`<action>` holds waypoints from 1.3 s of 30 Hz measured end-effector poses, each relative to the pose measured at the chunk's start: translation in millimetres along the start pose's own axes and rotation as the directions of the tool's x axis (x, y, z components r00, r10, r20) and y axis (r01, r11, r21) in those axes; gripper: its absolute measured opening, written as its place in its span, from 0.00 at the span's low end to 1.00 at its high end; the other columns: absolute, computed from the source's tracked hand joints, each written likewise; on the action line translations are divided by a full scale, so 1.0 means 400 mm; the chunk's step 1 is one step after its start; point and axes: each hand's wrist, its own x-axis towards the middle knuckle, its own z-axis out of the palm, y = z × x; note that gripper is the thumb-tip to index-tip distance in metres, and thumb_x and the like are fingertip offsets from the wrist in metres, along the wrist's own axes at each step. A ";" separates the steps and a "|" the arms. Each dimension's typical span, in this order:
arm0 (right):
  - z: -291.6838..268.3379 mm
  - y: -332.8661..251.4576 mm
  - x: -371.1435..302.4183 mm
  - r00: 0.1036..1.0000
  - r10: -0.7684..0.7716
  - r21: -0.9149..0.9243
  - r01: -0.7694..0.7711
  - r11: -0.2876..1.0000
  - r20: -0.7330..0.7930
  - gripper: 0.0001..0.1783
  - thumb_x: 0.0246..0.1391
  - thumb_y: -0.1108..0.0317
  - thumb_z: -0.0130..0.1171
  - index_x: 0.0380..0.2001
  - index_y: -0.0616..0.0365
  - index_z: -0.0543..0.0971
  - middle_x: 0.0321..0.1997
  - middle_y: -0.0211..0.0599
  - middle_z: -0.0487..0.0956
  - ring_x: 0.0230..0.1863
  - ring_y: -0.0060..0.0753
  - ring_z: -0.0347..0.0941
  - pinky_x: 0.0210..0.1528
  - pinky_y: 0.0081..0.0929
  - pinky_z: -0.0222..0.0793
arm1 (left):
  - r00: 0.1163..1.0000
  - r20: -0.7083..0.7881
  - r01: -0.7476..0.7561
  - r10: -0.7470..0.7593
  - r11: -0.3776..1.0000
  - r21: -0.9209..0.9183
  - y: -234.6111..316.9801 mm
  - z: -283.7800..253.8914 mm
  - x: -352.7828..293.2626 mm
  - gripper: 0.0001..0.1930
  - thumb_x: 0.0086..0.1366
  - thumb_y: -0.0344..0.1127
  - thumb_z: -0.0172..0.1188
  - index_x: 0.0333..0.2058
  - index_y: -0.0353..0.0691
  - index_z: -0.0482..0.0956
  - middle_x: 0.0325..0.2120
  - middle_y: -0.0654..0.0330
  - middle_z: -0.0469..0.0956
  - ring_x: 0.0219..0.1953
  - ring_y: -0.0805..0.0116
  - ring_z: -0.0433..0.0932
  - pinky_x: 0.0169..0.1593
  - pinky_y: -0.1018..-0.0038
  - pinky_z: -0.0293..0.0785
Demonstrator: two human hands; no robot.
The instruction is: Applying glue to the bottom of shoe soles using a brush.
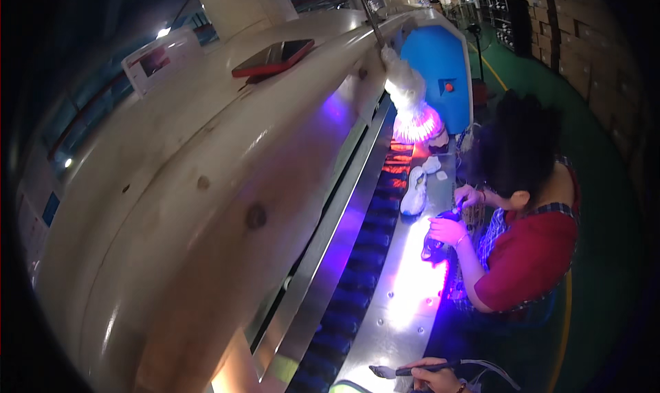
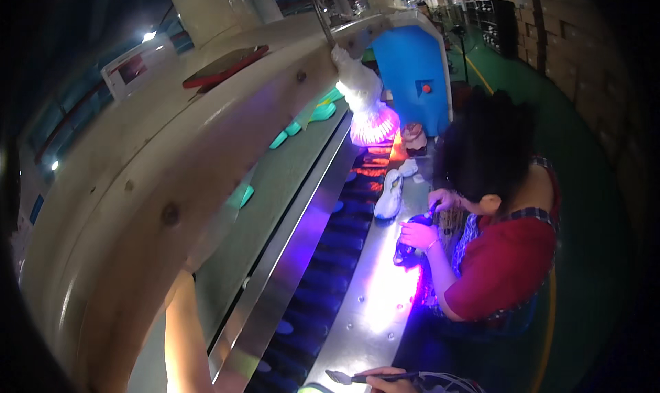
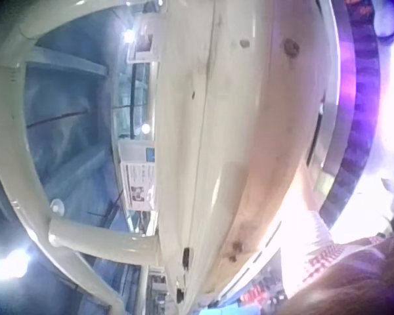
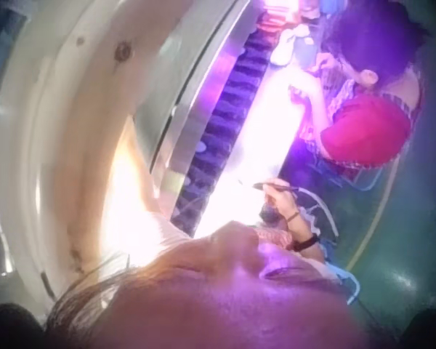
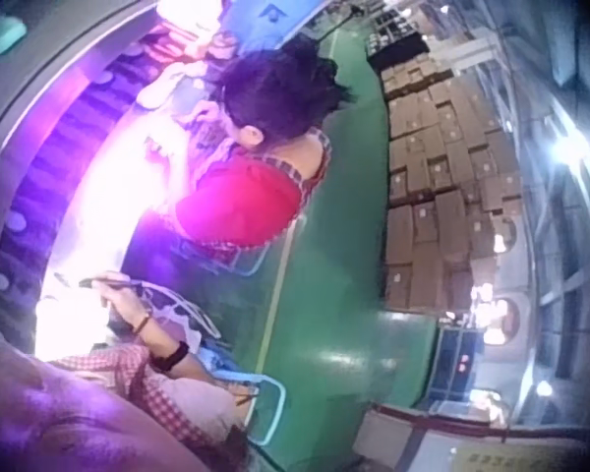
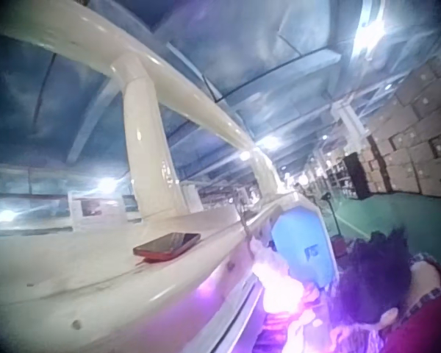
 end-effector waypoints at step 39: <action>0.253 0.142 -0.188 0.725 0.122 -0.115 -0.060 0.992 0.678 0.09 0.48 0.79 0.51 0.34 0.71 0.74 0.37 0.49 0.77 0.25 0.24 0.72 0.30 0.18 0.69 | 0.907 -0.123 0.397 -0.403 0.915 -0.073 -0.596 -0.733 -1.331 0.21 0.55 0.39 0.55 0.46 0.35 0.68 0.50 0.49 0.63 0.52 0.52 0.62 0.54 0.60 0.57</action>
